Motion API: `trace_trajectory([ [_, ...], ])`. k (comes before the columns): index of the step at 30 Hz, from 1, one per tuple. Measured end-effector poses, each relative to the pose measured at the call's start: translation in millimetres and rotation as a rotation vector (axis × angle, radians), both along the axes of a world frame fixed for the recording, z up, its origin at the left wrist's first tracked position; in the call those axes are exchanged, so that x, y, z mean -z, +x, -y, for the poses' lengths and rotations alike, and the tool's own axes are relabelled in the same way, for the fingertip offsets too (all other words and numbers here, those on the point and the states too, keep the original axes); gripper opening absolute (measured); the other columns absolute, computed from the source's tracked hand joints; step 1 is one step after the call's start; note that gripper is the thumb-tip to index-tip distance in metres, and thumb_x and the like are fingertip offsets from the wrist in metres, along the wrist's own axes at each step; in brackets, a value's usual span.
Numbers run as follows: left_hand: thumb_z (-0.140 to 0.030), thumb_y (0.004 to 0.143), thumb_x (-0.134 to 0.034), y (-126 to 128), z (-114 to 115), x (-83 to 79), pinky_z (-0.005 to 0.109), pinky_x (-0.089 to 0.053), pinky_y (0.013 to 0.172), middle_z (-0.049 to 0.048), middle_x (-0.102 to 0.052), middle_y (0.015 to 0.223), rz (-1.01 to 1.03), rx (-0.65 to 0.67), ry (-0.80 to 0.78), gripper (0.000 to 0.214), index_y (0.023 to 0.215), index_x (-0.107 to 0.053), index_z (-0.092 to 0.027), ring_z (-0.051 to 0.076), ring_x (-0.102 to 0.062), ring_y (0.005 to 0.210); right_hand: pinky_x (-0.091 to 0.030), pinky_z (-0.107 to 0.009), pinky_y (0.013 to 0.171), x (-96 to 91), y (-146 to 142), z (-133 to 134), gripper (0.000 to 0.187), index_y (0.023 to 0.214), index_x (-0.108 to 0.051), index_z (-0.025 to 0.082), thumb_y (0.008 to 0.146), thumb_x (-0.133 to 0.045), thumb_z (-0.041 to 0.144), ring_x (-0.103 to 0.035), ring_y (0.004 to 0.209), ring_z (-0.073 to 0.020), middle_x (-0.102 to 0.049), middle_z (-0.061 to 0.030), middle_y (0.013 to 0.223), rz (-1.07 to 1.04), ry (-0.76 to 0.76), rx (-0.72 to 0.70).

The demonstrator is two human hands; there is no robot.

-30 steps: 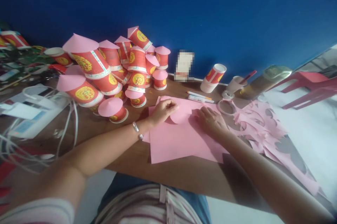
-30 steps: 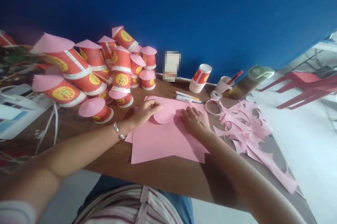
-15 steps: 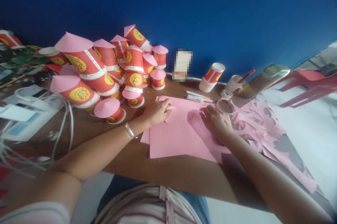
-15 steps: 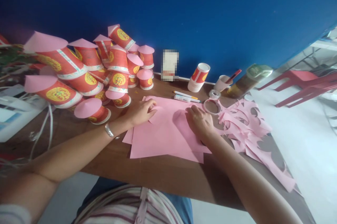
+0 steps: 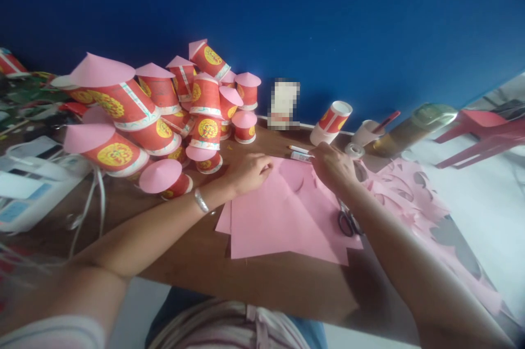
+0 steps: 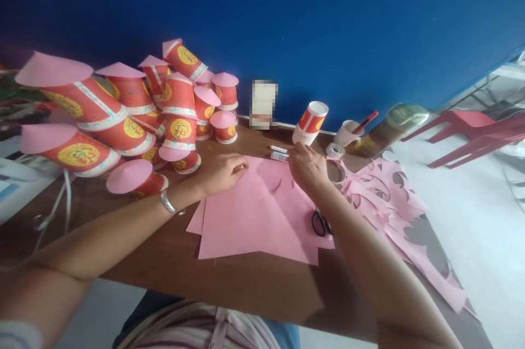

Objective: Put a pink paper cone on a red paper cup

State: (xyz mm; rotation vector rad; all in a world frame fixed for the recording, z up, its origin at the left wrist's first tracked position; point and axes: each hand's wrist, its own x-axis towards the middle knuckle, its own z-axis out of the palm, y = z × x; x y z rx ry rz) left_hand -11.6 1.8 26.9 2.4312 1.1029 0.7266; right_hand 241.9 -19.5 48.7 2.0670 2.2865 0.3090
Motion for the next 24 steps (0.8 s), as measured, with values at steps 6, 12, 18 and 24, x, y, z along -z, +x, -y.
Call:
trace_trajectory([
  [6, -0.017, 0.091, -0.055, 22, -1, 13.6, 0.033, -0.046, 0.076, 0.0042, -0.069, 0.095, 0.075, 0.061, -0.014, 0.013, 0.091, -0.068, -0.022, 0.019, -0.063, 0.079, -0.047, -0.032, 0.066, -10.4, -4, -16, 0.03, 0.107, -0.076, 0.018, 0.1, -0.048, 0.025, -0.067, 0.099, -0.0283, -0.07, -0.014, 0.113, 0.034, -0.09, 0.017],
  [12, -0.017, 0.086, -0.063, 21, -1, 27.4, 0.028, -0.043, 0.069, 0.0, -0.059, 0.079, 0.216, 0.042, -0.035, 0.01, 0.078, -0.06, -0.02, 0.014, -0.057, 0.072, -0.048, -0.033, 0.064, 3.2, -11, -11, 0.035, 0.104, -0.076, 0.015, 0.098, -0.041, 0.015, -0.066, 0.097, -0.0284, -0.068, -0.017, 0.11, 0.1, -0.108, -0.069],
  [18, -0.03, 0.088, -0.071, 16, -7, 32.5, 0.027, -0.046, 0.068, 0.0012, -0.063, 0.086, 0.432, -0.024, -0.079, 0.013, 0.09, -0.062, -0.02, 0.013, -0.058, 0.071, -0.053, -0.036, 0.077, 10.4, -11, -4, 0.021, 0.103, -0.071, 0.015, 0.093, -0.055, 0.023, -0.065, 0.104, -0.0294, -0.07, -0.0152, 0.108, -0.303, 0.073, -0.08],
  [24, -0.041, 0.086, -0.076, 17, -3, 23.3, 0.024, -0.049, 0.062, 0.0071, -0.068, 0.108, 0.61, 0.133, -0.198, 0.045, 0.123, -0.062, -0.02, 0.011, -0.061, 0.071, -0.058, -0.035, 0.077, 16.0, -27, 18, 0.034, 0.106, -0.064, 0.017, 0.089, -0.069, 0.047, -0.07, 0.085, -0.02, -0.075, -0.0082, 0.097, -1.442, -0.256, -0.197],
])
